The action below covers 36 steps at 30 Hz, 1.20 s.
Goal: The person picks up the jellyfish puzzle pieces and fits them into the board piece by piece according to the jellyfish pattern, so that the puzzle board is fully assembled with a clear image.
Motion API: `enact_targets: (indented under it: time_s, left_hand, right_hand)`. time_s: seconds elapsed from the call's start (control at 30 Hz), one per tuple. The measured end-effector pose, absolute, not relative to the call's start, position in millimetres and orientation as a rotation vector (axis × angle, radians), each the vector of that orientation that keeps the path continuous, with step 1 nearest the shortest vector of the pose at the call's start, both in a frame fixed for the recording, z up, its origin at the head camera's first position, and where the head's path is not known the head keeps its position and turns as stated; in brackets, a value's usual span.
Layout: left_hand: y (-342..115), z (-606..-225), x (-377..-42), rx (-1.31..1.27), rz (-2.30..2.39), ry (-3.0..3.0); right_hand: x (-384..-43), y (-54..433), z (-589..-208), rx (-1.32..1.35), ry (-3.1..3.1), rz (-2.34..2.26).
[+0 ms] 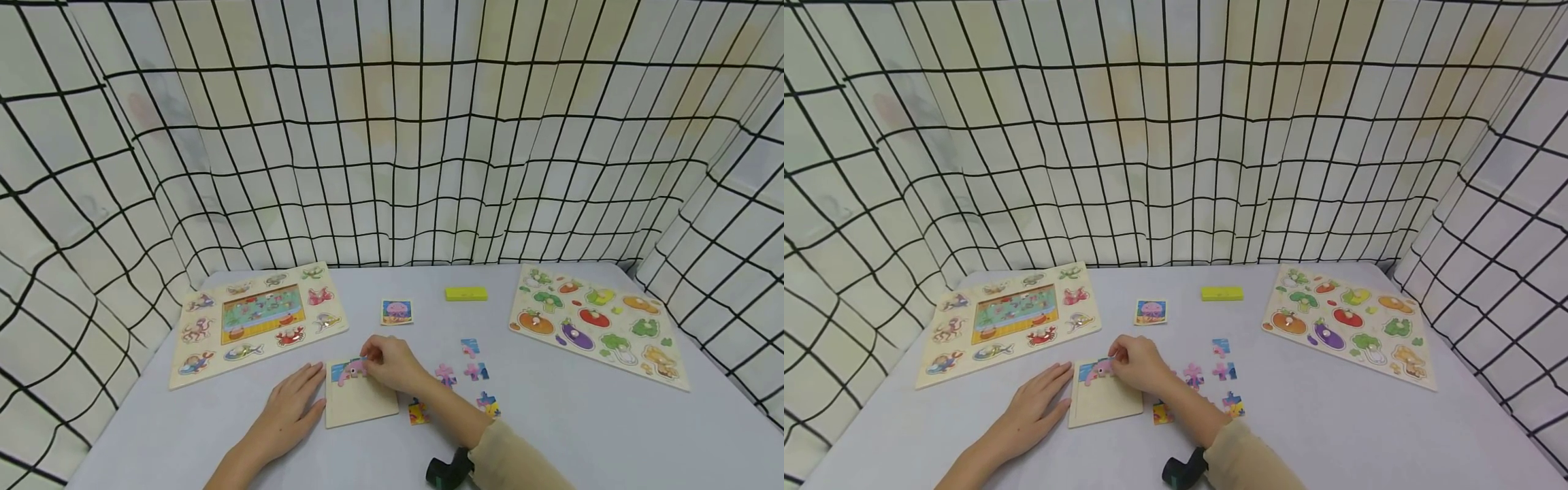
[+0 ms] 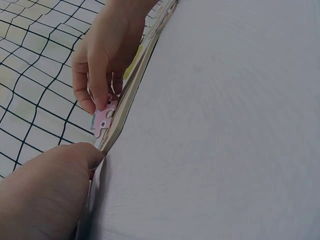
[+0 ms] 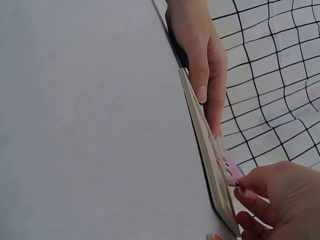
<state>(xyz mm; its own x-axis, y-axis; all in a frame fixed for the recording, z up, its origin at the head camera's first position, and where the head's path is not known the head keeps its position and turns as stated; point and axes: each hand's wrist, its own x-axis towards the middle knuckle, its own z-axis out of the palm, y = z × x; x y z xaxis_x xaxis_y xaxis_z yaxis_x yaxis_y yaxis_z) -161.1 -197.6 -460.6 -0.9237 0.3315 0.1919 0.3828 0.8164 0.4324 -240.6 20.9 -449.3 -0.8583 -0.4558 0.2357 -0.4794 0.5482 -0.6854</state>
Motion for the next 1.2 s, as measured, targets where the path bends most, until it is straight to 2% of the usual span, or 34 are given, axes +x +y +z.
enact_targets:
  time_s: [0.37,1.2]
  left_hand:
    - [-198.7,-460.9,-160.1,-0.559,-0.723,-2.897]
    - [-198.1,-460.8,-161.6,-0.560,-0.713,-2.885]
  right_hand:
    - [-239.4,16.6,-452.1,0.752,-2.766,1.082]
    - [-234.3,9.8,-454.9,0.810,-2.773,0.666]
